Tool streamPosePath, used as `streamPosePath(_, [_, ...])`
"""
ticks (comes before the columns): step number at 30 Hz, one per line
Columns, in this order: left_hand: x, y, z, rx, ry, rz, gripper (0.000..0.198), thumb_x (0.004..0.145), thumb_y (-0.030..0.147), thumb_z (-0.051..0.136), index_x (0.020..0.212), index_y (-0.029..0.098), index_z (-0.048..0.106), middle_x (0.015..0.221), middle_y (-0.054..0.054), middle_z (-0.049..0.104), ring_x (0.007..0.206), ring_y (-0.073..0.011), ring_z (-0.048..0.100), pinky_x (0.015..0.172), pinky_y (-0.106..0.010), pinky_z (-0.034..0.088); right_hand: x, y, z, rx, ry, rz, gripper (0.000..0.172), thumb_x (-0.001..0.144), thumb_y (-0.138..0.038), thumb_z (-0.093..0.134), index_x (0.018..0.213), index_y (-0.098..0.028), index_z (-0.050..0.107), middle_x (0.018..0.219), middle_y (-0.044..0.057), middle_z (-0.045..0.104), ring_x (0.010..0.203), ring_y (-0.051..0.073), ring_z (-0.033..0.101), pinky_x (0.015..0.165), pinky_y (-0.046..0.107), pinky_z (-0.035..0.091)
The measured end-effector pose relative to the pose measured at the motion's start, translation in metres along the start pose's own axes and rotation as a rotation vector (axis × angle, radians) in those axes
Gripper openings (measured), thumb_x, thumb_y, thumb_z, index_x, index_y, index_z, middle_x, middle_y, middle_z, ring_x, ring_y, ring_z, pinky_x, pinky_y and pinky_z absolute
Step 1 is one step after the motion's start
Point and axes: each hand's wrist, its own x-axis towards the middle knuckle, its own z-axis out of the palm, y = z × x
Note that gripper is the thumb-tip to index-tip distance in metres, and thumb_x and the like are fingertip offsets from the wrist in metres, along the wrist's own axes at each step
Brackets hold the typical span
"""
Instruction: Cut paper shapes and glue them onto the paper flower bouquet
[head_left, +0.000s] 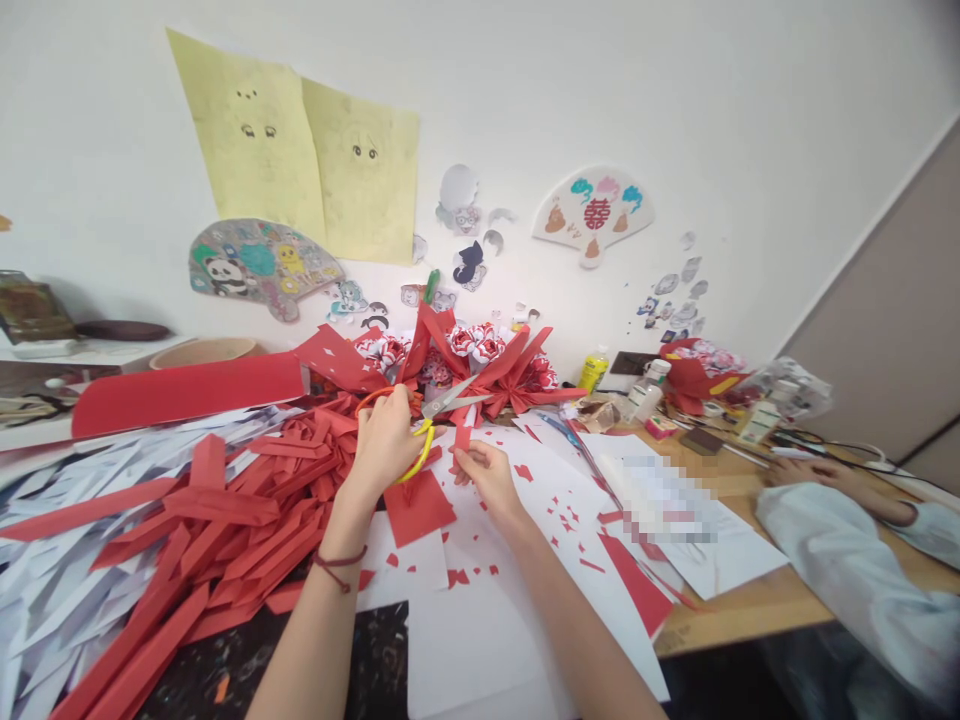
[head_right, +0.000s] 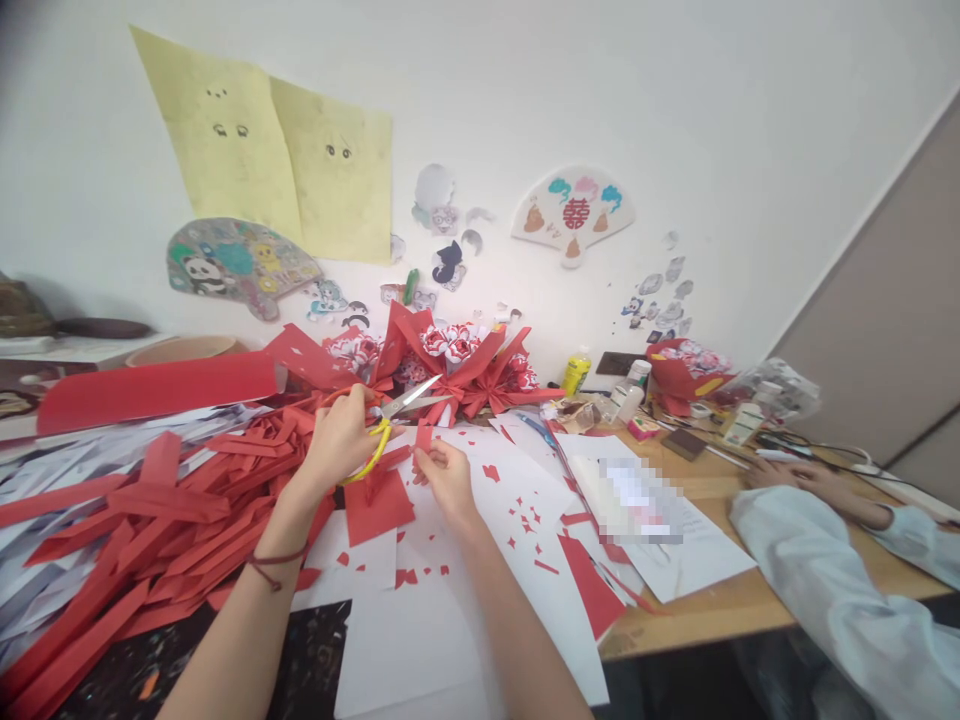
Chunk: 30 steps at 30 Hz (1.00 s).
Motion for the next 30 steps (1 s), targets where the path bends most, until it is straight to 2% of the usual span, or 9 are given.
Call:
streamPosePath(4, [0.002,0.004,0.0,0.001,0.163,-0.063,0.035,0.083,0.044,0.058,0.105,0.02,0.046,0.1,-0.011,0.066,0.1,-0.034,0.06,0.085,-0.046,0.041,-0.005,-0.005,0.003,-0.129,-0.019,-0.052,0.023,0.079,-0.04,0.066,0.077,-0.018,0.065,0.064,0.0,0.061,0.055,0.014,0.053,0.055,0.027,0.042])
streamPosePath(7, [0.001,0.006,-0.002,0.03,0.291,-0.097,0.035,0.084,0.041,0.058,0.108,0.018,0.048,0.102,-0.012,0.066,0.101,-0.034,0.059,0.085,-0.046,0.04,-0.01,-0.005,0.004,-0.461,-0.027,-0.262,0.014,0.086,-0.03,0.059,0.083,-0.019,0.067,0.072,0.001,0.063,0.061,0.015,0.051,0.061,0.028,0.039])
streamPosePath(9, [0.0,0.008,-0.004,0.056,0.362,-0.105,0.034,0.085,0.04,0.057,0.11,0.017,0.049,0.102,-0.013,0.066,0.102,-0.0345,0.058,0.085,-0.046,0.04,-0.012,-0.002,0.005,-0.669,-0.054,-0.398,0.015,0.09,-0.025,0.053,0.087,-0.02,0.067,0.077,0.002,0.063,0.065,0.016,0.051,0.064,0.028,0.039])
streamPosePath(14, [-0.001,0.01,-0.008,0.046,0.451,-0.111,0.038,0.084,0.041,0.058,0.11,0.015,0.05,0.102,-0.014,0.066,0.101,-0.0355,0.059,0.085,-0.048,0.041,-0.014,0.003,0.006,-0.8,-0.081,-0.467,0.017,0.093,-0.023,0.049,0.09,-0.022,0.065,0.081,0.002,0.064,0.07,0.016,0.054,0.067,0.028,0.039])
streamPosePath(18, [0.0,0.01,-0.005,-0.047,0.441,-0.118,0.042,0.08,0.046,0.062,0.109,0.017,0.051,0.101,-0.013,0.066,0.101,-0.0367,0.06,0.085,-0.047,0.043,-0.015,-0.002,0.006,-0.785,-0.032,-0.419,0.015,0.093,-0.026,0.05,0.088,-0.021,0.064,0.079,0.001,0.063,0.067,0.015,0.054,0.066,0.027,0.039])
streamPosePath(21, [0.001,0.009,-0.004,-0.112,0.363,-0.153,0.049,0.078,0.052,0.062,0.11,0.017,0.049,0.103,-0.015,0.067,0.098,-0.0378,0.063,0.082,-0.046,0.046,-0.013,-0.007,0.003,-0.731,0.046,-0.37,0.017,0.092,-0.03,0.052,0.082,-0.021,0.062,0.076,-0.001,0.062,0.064,0.015,0.052,0.063,0.026,0.037])
streamPosePath(25, [0.0,0.009,-0.003,-0.149,0.249,-0.178,0.055,0.082,0.06,0.055,0.114,0.016,0.046,0.107,-0.017,0.067,0.103,-0.0391,0.064,0.081,-0.046,0.047,-0.011,-0.013,-0.002,-0.632,0.136,-0.312,0.028,0.093,-0.037,0.051,0.07,-0.022,0.056,0.063,-0.003,0.054,0.057,0.015,0.046,0.058,0.026,0.033])
streamPosePath(30, [-0.001,0.008,-0.001,-0.124,0.21,-0.2,0.054,0.083,0.061,0.053,0.112,0.016,0.045,0.104,-0.016,0.068,0.103,-0.0393,0.064,0.082,-0.046,0.047,-0.013,-0.016,-0.002,-0.553,0.126,-0.348,0.03,0.092,-0.039,0.051,0.067,-0.023,0.052,0.061,-0.003,0.051,0.058,0.015,0.044,0.058,0.026,0.032])
